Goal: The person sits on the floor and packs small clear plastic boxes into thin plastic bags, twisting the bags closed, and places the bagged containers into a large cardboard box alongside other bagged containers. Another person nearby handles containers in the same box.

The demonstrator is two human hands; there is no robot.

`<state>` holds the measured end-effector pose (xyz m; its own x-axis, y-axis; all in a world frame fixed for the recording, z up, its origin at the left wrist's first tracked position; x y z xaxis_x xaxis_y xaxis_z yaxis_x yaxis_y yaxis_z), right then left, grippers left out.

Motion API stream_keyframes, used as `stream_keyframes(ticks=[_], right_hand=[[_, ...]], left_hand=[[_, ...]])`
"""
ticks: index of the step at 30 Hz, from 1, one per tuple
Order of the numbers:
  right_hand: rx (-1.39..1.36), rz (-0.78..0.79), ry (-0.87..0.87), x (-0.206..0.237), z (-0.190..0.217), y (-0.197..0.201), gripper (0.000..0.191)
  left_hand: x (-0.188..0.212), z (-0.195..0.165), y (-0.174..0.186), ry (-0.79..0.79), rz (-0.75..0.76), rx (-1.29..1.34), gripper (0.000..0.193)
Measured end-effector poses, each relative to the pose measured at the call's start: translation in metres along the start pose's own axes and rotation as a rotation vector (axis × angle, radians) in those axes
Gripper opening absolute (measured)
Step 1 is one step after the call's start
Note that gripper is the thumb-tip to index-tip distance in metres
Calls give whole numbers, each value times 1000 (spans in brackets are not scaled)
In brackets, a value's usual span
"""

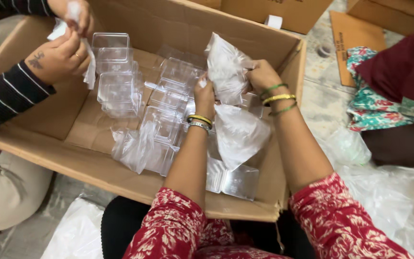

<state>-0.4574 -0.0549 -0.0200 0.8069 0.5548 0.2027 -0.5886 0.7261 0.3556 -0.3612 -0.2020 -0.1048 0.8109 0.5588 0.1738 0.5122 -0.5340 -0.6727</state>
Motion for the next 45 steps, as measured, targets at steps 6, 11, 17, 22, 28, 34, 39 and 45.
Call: stream_keyframes(ticks=[6, 11, 17, 22, 28, 34, 39, 45], right_hand=[[-227, -440, 287, 107, -1, 47, 23], [-448, -613, 663, 205, 16, 65, 24], [-647, -319, 599, 303, 34, 29, 31], [-685, -246, 508, 354, 32, -5, 30], [-567, -186, 471, 411, 38, -27, 30], [-589, -129, 365, 443, 16, -36, 29], [-864, -257, 317, 431, -19, -26, 30], [-968, -206, 241, 430, -31, -27, 30]], left_hand=[[59, -15, -75, 302, 349, -75, 40], [137, -54, -141, 173, 527, -227, 34], [254, -59, -129, 134, 568, -202, 34], [302, -65, -106, 82, 644, -187, 33], [334, -58, -89, 38, 642, -432, 27], [380, -86, -91, -235, 699, -617, 31], [429, -72, -102, -202, 680, -957, 26], [428, -82, -92, -445, 596, -932, 19]])
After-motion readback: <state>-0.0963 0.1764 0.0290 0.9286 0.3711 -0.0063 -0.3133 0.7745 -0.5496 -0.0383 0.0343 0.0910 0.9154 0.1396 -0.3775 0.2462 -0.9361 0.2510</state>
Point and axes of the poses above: each hand's wrist, its own x-axis away from the middle knuckle, its own y-axis out of the back of the hand, z = x × y, the point moved 8 cm from there along -x, towards the middle knuckle, and after that the axes turned 4 degrees about x, right-handed, at the moved point
